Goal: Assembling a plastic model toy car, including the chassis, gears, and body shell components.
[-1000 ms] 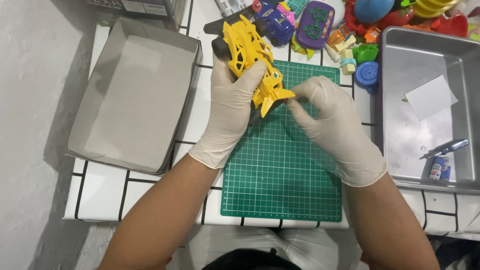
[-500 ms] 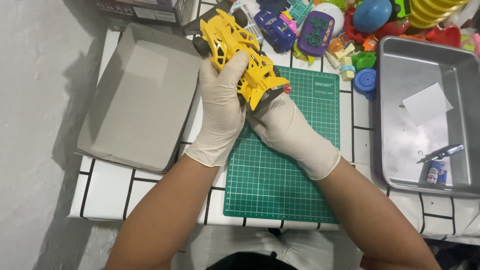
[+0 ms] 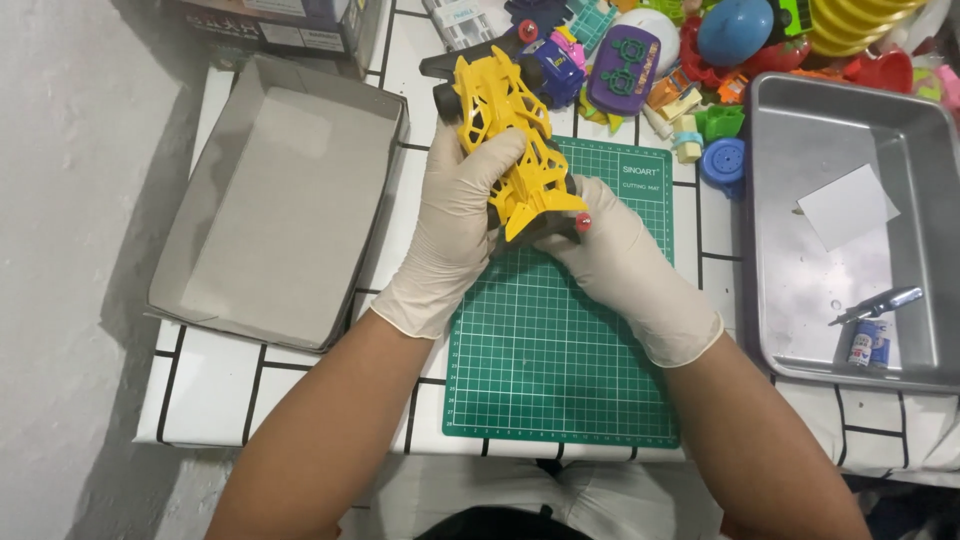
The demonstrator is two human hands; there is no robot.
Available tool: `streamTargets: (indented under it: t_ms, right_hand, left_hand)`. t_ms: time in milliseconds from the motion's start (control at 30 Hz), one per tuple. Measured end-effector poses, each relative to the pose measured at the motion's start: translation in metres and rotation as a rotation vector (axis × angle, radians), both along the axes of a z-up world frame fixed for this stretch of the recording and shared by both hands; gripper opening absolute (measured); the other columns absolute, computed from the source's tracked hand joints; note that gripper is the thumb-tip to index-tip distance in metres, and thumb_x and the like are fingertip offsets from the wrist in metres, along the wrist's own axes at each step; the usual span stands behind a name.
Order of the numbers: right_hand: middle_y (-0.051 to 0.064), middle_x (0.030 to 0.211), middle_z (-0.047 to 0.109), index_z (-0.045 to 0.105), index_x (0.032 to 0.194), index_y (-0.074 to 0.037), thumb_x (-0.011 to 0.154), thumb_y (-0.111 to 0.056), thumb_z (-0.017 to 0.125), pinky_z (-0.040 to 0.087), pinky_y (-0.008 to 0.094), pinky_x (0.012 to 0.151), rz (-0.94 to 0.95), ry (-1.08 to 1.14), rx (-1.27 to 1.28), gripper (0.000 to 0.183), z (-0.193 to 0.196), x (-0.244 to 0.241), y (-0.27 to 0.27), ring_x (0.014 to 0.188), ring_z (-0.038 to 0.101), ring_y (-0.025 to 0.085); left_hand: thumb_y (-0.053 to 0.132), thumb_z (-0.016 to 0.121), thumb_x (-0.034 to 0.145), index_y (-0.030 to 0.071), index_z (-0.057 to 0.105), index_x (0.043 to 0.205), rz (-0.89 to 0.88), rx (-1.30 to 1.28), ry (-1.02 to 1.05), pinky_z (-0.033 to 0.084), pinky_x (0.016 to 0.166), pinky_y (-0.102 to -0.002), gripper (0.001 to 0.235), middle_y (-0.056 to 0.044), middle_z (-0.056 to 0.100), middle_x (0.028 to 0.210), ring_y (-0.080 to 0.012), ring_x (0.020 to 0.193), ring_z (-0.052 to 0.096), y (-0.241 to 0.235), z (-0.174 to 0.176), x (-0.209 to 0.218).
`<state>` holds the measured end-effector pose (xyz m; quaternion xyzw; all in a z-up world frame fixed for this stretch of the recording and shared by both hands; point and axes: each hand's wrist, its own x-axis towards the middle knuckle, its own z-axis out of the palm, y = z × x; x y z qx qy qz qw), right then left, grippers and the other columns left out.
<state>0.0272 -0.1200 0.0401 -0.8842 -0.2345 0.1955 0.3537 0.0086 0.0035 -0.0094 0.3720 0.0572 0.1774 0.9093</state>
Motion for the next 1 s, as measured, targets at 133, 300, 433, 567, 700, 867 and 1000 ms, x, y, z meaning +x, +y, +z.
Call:
streamTargets:
  t_ms: [133, 300, 433, 567, 700, 867, 1000]
  right_hand:
    - [0.011, 0.105, 0.073, 0.062, 0.120, -0.008, 0.091, -0.001, 0.072, 0.057, 0.041, 0.095, -0.015, 0.024, 0.034, 0.032, -0.003, 0.000, 0.006, 0.105, 0.074, 0.025]
    - [0.018, 0.105, 0.072, 0.067, 0.117, -0.003, 0.089, 0.008, 0.068, 0.058, 0.049, 0.094, -0.092, 0.049, 0.113, 0.030, -0.009, 0.013, -0.018, 0.098, 0.074, 0.036]
    - [0.017, 0.101, 0.072, 0.071, 0.114, -0.005, 0.095, 0.003, 0.064, 0.061, 0.041, 0.082, -0.258, -0.011, 0.229, 0.022, -0.033, 0.037, -0.048, 0.088, 0.075, 0.026]
    - [0.009, 0.107, 0.072, 0.073, 0.114, -0.010, 0.095, 0.002, 0.076, 0.056, 0.038, 0.098, -0.354, -0.232, 0.479, 0.023, -0.030, 0.056, -0.069, 0.104, 0.068, 0.020]
    - [0.004, 0.103, 0.069, 0.072, 0.118, -0.011, 0.098, 0.001, 0.079, 0.057, 0.031, 0.098, -0.324, -0.283, 0.615, 0.024, -0.011, 0.050, -0.080, 0.099, 0.065, 0.011]
    - [0.004, 0.094, 0.070, 0.076, 0.115, -0.007, 0.089, 0.001, 0.085, 0.057, 0.030, 0.092, -0.205, -0.265, 0.610, 0.028, -0.009, 0.032, -0.069, 0.089, 0.062, 0.009]
    - [0.010, 0.097, 0.070, 0.079, 0.107, -0.005, 0.084, 0.001, 0.089, 0.051, 0.032, 0.085, -0.049, -0.420, 0.553, 0.025, -0.009, 0.027, -0.064, 0.089, 0.062, 0.018]
  left_hand:
    - [0.011, 0.078, 0.093, 0.015, 0.051, 0.141, -0.029, 0.035, -0.011, 0.060, 0.100, -0.048, 0.055, -0.013, 0.065, 0.122, -0.0294, 0.115, 0.068, 0.003, 0.003, -0.002]
    - [0.010, 0.076, 0.093, 0.016, 0.054, 0.139, -0.169, 0.069, 0.013, 0.062, 0.096, -0.048, 0.051, -0.014, 0.066, 0.122, -0.0317, 0.113, 0.070, 0.009, 0.006, -0.004]
    - [0.008, 0.076, 0.090, 0.012, 0.055, 0.140, -0.305, 0.041, 0.070, 0.064, 0.092, -0.050, 0.054, -0.017, 0.067, 0.120, -0.0346, 0.110, 0.071, 0.006, 0.001, -0.008]
    - [0.009, 0.076, 0.084, 0.008, 0.056, 0.137, -0.533, 0.155, 0.204, 0.066, 0.081, -0.048, 0.057, -0.018, 0.070, 0.116, -0.0351, 0.100, 0.074, 0.004, 0.016, -0.014]
    - [0.011, 0.076, 0.078, 0.003, 0.050, 0.147, -0.764, 0.293, 0.347, 0.066, 0.071, -0.047, 0.074, -0.023, 0.071, 0.118, -0.0383, 0.092, 0.076, 0.000, 0.038, -0.024]
    - [0.011, 0.074, 0.078, 0.000, 0.044, 0.152, -0.853, 0.370, 0.328, 0.066, 0.070, -0.046, 0.080, -0.025, 0.068, 0.121, -0.0402, 0.092, 0.075, -0.006, 0.026, -0.015]
    - [0.010, 0.077, 0.079, 0.004, 0.048, 0.151, -0.905, 0.424, 0.305, 0.067, 0.068, -0.047, 0.078, -0.022, 0.068, 0.119, -0.0406, 0.092, 0.075, -0.006, 0.024, -0.015]
